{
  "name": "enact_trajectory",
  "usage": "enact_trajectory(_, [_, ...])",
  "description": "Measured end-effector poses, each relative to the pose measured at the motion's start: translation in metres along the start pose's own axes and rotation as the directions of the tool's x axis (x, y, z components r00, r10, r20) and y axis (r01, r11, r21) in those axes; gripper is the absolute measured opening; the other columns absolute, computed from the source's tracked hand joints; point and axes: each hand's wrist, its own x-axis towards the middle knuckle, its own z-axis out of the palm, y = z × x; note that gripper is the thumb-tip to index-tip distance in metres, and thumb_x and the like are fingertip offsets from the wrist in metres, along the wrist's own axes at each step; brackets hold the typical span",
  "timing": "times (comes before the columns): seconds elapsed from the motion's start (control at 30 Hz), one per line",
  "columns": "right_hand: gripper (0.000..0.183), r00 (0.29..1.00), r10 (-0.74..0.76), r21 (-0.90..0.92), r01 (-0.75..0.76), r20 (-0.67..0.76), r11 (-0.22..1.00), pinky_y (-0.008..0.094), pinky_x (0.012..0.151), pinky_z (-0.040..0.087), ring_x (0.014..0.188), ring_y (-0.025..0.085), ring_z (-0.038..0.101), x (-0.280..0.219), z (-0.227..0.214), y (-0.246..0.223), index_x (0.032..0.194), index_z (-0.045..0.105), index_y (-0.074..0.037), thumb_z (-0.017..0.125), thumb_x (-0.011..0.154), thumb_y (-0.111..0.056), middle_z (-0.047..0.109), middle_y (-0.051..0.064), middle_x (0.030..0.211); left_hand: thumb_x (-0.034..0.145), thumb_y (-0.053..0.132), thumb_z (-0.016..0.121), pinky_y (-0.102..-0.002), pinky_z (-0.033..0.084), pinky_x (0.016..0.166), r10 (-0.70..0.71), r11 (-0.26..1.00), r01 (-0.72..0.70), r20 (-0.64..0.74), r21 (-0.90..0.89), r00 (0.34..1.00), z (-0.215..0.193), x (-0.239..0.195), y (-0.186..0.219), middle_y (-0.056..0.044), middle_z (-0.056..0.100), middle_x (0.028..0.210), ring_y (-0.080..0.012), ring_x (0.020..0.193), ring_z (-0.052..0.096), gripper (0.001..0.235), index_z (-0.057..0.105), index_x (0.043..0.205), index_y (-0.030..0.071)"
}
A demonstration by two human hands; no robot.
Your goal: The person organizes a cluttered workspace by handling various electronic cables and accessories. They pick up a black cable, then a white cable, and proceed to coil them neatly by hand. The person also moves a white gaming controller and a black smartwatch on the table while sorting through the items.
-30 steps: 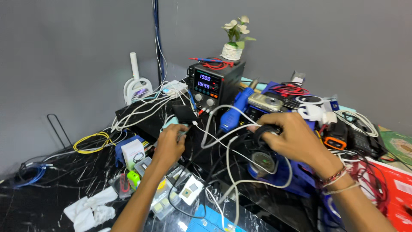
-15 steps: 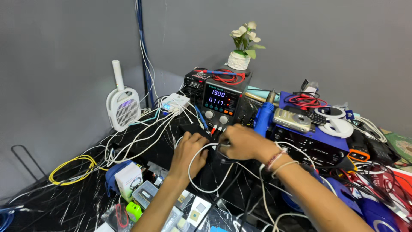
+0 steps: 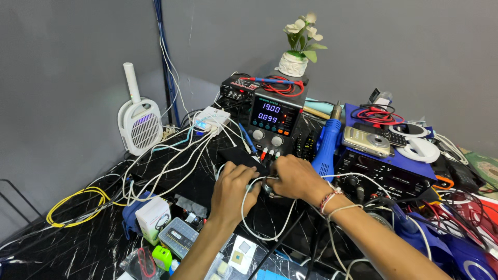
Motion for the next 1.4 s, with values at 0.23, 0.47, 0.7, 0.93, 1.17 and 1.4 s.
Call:
enact_trajectory(0.23, [0.032, 0.998, -0.001, 0.055, 0.004, -0.056, 0.998, 0.05, 0.079, 0.06, 0.09, 0.043, 0.077, 0.0, 0.014, 0.001, 0.084, 0.079, -0.006, 0.073, 0.083, -0.038, 0.077, 0.018, 0.079, 0.084, 0.02, 0.081, -0.037, 0.058, 0.086, -0.01, 1.0, 0.01, -0.01, 0.003, 1.0, -0.008, -0.002, 0.009, -0.001, 0.078, 0.1, -0.0246, 0.101, 0.067, 0.019, 0.083, 0.102, 0.016])
enact_trajectory(0.47, [0.025, 0.995, 0.02, 0.135, -0.007, -0.094, 0.991, 0.049, 0.077, 0.058, 0.084, 0.044, 0.076, -0.007, 0.011, -0.004, 0.08, 0.078, -0.006, 0.076, 0.078, -0.03, 0.076, 0.017, 0.075, 0.087, 0.021, 0.078, -0.038, 0.062, 0.08, -0.03, 1.0, 0.03, 0.0, 0.005, 1.0, -0.02, -0.006, 0.026, -0.002, 0.08, 0.102, -0.0252, 0.103, 0.068, 0.018, 0.084, 0.103, 0.014])
enact_trajectory(0.7, [0.028, 0.996, 0.038, 0.235, -0.017, -0.082, 0.972, 0.051, 0.078, 0.056, 0.086, 0.045, 0.075, -0.011, 0.006, -0.006, 0.083, 0.079, -0.006, 0.078, 0.08, -0.034, 0.077, 0.02, 0.078, 0.085, 0.022, 0.082, -0.039, 0.065, 0.078, -0.116, 0.993, 0.116, -0.032, 0.006, 0.993, -0.013, -0.007, 0.024, 0.0, 0.08, 0.099, -0.0252, 0.103, 0.069, 0.014, 0.084, 0.097, 0.015])
enact_trajectory(0.93, [0.023, 0.997, 0.06, 0.157, -0.052, -0.045, 0.986, 0.051, 0.078, 0.057, 0.086, 0.044, 0.076, -0.021, 0.014, 0.0, 0.082, 0.08, -0.009, 0.076, 0.078, -0.032, 0.076, 0.017, 0.075, 0.08, 0.023, 0.084, -0.04, 0.066, 0.077, -0.127, 0.985, 0.136, -0.092, 0.102, 0.988, -0.004, -0.007, 0.016, 0.004, 0.078, 0.097, -0.0233, 0.103, 0.068, 0.015, 0.083, 0.094, 0.018])
enact_trajectory(1.17, [0.031, 1.0, -0.01, 0.174, 0.013, -0.014, 0.985, 0.057, 0.089, 0.057, 0.103, 0.049, 0.076, -0.028, -0.003, -0.008, 0.097, 0.082, -0.002, 0.076, 0.083, -0.029, 0.081, 0.025, 0.096, 0.077, 0.021, 0.087, -0.035, 0.066, 0.085, 0.037, 0.999, -0.037, -0.129, -0.002, 0.991, -0.011, -0.006, -0.015, 0.0, 0.081, 0.095, -0.0253, 0.104, 0.073, 0.023, 0.084, 0.098, 0.015])
enact_trajectory(1.4, [0.021, 0.991, -0.001, 0.086, 0.012, -0.132, 0.996, 0.049, 0.086, 0.055, 0.096, 0.036, 0.074, -0.02, -0.04, 0.004, 0.094, 0.081, -0.01, 0.073, 0.084, -0.027, 0.081, 0.013, 0.092, 0.091, 0.005, 0.079, -0.037, 0.062, 0.099, 0.229, 0.973, -0.232, -0.097, -0.012, 0.969, -0.063, -0.039, 0.004, -0.011, 0.081, 0.114, -0.0294, 0.117, 0.072, 0.019, 0.079, 0.109, 0.001])
